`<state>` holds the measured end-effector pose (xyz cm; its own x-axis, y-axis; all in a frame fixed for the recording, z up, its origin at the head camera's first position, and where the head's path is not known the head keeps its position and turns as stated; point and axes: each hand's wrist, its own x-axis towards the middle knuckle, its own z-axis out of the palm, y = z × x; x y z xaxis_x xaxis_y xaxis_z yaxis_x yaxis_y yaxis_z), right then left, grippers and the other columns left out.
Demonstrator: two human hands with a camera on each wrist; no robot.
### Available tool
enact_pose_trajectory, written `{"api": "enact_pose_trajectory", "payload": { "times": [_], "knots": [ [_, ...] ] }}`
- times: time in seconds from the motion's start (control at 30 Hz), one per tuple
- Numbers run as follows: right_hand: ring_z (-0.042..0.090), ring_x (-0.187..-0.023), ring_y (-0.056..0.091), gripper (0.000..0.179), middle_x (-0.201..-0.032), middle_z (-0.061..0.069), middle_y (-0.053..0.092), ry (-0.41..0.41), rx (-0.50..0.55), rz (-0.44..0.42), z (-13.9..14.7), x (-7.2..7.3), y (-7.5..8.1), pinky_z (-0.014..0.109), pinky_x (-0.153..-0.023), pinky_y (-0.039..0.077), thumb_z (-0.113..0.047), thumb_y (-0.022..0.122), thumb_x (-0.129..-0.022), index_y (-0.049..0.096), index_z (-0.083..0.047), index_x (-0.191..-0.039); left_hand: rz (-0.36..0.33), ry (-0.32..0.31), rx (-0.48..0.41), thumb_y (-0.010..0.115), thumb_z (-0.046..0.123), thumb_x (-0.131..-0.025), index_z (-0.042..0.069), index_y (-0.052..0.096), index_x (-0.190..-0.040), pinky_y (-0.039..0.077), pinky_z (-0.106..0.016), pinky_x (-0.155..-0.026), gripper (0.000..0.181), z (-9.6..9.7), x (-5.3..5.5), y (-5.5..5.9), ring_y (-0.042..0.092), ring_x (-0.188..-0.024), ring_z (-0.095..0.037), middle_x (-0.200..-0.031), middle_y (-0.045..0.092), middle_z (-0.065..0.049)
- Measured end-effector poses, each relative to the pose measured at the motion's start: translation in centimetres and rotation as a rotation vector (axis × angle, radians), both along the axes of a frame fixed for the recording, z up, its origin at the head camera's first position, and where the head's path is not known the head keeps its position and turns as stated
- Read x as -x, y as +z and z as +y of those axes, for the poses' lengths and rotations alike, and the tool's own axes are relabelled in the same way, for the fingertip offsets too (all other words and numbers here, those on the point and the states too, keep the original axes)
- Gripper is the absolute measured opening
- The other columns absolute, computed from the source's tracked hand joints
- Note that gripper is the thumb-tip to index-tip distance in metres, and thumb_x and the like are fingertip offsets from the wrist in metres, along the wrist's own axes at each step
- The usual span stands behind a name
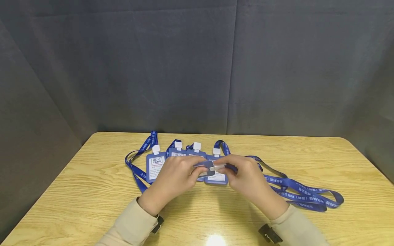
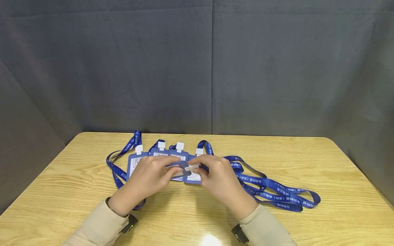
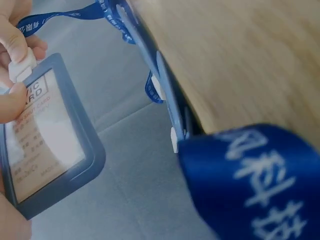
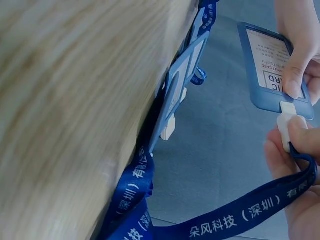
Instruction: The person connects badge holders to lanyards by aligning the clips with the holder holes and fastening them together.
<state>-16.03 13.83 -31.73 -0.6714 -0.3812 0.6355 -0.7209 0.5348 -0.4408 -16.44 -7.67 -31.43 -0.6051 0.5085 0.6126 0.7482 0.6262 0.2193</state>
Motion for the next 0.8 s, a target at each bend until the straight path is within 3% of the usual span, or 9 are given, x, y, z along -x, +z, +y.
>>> {"api": "enact_pose_trajectory", "payload": {
  "times": [0.13, 0.37, 0.43, 0.63, 0.8],
  "knots": [
    [0.012, -0.078, 0.070, 0.026, -0.094, 0.003, 0.074, -0.004, -0.019, 0.023, -0.1, 0.0, 0.2, 0.025, -0.062, 0.054, 0.011, 0.077, -0.078, 0.074, -0.007, -0.096, 0.010, 0.010, 0.006, 0.075, 0.020, -0.090, 0.007, 0.074, -0.100, 0.045, -0.020, -0.052, 0.017, -0.1, 0.2, 0.2, 0.060, -0.057, -0.006, -0.086, 0.074, -0.001],
    [0.016, -0.089, 0.070, 0.025, -0.099, 0.000, 0.073, -0.025, -0.014, -0.020, 0.4, -0.1, 1.1, 0.033, -0.073, 0.056, 0.007, 0.076, -0.082, 0.073, -0.009, -0.101, -0.031, 0.066, 0.027, 0.073, 0.028, -0.092, 0.012, 0.073, -0.104, 0.038, -0.019, -0.047, 0.020, -0.2, 0.2, 0.3, 0.053, -0.054, -0.004, -0.088, 0.073, 0.002],
    [0.018, -0.095, 0.070, 0.026, -0.101, 0.000, 0.073, -0.040, 0.004, -0.025, 0.7, -0.1, 1.4, 0.036, -0.079, 0.056, 0.007, 0.076, -0.082, 0.074, -0.009, -0.101, -0.057, 0.074, 0.036, 0.073, 0.029, -0.092, 0.013, 0.073, -0.105, 0.039, -0.019, -0.048, 0.021, -0.2, 0.2, 0.3, 0.055, -0.057, -0.005, -0.091, 0.073, 0.003],
    [0.017, -0.091, 0.070, 0.029, -0.102, 0.002, 0.074, -0.075, 0.028, -0.013, 1.9, 0.1, 2.4, 0.035, -0.074, 0.056, 0.006, 0.078, -0.081, 0.073, -0.008, -0.105, -0.154, 0.070, 0.078, 0.070, 0.031, -0.094, 0.016, 0.071, -0.108, 0.045, -0.019, -0.055, 0.021, 0.2, 0.2, 0.0, 0.066, -0.070, -0.007, -0.092, 0.074, 0.005],
    [0.017, -0.091, 0.069, 0.033, -0.104, 0.004, 0.073, -0.097, 0.057, -0.049, 2.8, 0.1, 3.2, 0.028, -0.077, 0.055, 0.006, 0.077, -0.082, 0.070, -0.006, -0.111, -0.208, 0.076, 0.126, 0.067, 0.034, -0.095, 0.020, 0.072, -0.108, 0.042, -0.019, -0.052, 0.019, 0.6, 0.0, -0.2, 0.062, -0.066, -0.003, -0.091, 0.074, 0.008]
  ]
}}
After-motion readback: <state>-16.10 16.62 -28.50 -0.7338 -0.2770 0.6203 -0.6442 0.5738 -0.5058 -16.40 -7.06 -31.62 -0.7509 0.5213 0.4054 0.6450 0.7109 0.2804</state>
